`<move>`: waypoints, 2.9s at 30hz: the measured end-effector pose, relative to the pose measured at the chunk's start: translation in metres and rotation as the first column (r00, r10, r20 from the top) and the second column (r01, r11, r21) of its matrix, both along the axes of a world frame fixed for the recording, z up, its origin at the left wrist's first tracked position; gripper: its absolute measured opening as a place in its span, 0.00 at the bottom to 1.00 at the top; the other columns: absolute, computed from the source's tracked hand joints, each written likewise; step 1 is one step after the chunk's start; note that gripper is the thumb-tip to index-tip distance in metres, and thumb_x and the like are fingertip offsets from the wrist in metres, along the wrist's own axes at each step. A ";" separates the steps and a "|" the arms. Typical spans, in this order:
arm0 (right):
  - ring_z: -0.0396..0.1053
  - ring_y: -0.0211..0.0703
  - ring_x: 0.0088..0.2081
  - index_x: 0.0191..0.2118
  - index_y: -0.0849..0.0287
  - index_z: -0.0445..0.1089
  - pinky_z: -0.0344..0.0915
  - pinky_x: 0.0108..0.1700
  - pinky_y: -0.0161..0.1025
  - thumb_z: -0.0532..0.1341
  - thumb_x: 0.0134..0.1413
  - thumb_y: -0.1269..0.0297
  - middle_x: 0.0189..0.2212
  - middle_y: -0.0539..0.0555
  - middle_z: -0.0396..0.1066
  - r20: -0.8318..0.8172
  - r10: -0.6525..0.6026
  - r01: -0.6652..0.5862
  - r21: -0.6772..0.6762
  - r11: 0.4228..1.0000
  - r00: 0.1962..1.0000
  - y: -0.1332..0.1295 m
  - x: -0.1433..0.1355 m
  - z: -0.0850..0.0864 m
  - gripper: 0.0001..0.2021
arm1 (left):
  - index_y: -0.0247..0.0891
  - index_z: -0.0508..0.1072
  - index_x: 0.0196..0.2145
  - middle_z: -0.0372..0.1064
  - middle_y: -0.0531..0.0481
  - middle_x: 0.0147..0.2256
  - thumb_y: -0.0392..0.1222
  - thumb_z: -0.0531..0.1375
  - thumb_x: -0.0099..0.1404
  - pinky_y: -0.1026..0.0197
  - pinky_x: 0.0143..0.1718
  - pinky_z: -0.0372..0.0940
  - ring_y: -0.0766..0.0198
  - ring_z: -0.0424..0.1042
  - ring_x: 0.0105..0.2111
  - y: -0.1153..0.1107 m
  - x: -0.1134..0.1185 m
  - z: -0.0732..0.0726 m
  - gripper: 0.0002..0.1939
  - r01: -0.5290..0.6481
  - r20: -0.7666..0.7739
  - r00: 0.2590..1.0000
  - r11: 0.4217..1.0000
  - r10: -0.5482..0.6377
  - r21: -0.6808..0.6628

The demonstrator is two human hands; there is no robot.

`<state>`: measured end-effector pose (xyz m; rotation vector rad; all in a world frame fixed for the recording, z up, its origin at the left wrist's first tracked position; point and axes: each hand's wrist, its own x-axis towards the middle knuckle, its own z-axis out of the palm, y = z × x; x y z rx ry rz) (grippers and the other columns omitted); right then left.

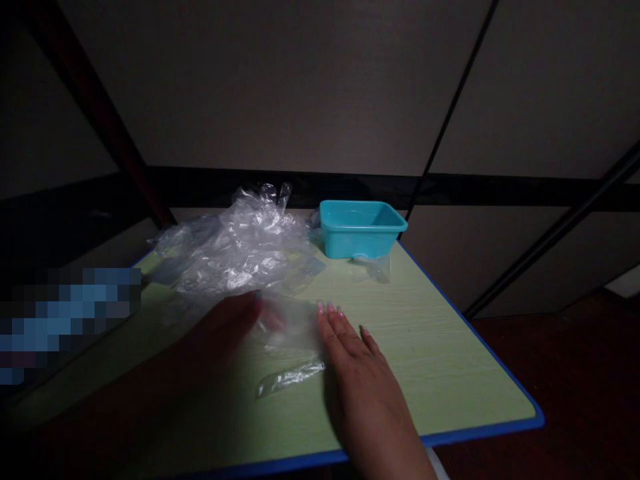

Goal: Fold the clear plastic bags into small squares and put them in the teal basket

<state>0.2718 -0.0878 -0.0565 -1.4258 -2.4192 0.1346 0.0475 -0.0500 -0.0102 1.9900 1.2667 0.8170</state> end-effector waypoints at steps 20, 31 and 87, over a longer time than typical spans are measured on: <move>0.42 0.45 0.65 0.65 0.52 0.47 0.52 0.59 0.60 0.45 0.47 0.84 0.65 0.54 0.44 0.053 0.033 -0.035 0.034 0.999 0.998 0.002 -0.003 0.003 0.38 | 0.40 0.64 0.39 0.66 0.56 0.21 0.49 0.53 0.62 0.65 0.17 0.57 0.64 0.66 0.16 0.004 -0.006 -0.011 0.12 -0.125 -0.163 0.984 0.921 0.068 -0.368; 0.49 0.47 0.63 0.62 0.52 0.54 0.55 0.57 0.64 0.47 0.54 0.79 0.62 0.51 0.53 0.060 0.087 -0.093 0.098 0.991 0.994 0.004 -0.001 0.000 0.31 | 0.38 0.67 0.25 0.65 0.55 0.24 0.47 0.53 0.63 0.63 0.27 0.54 0.64 0.65 0.26 0.009 -0.007 -0.009 0.13 -0.010 -0.310 0.950 0.995 -0.023 -0.103; 0.63 0.49 0.35 0.42 0.57 0.75 0.64 0.35 0.48 0.56 0.59 0.69 0.35 0.59 0.66 -0.146 0.079 -0.039 0.260 0.965 0.986 0.001 -0.012 0.006 0.11 | 0.43 0.56 0.59 0.67 0.43 0.52 0.51 0.64 0.51 0.50 0.47 0.62 0.46 0.68 0.48 -0.017 0.013 0.010 0.39 -0.037 -0.488 0.872 0.989 -0.037 -0.142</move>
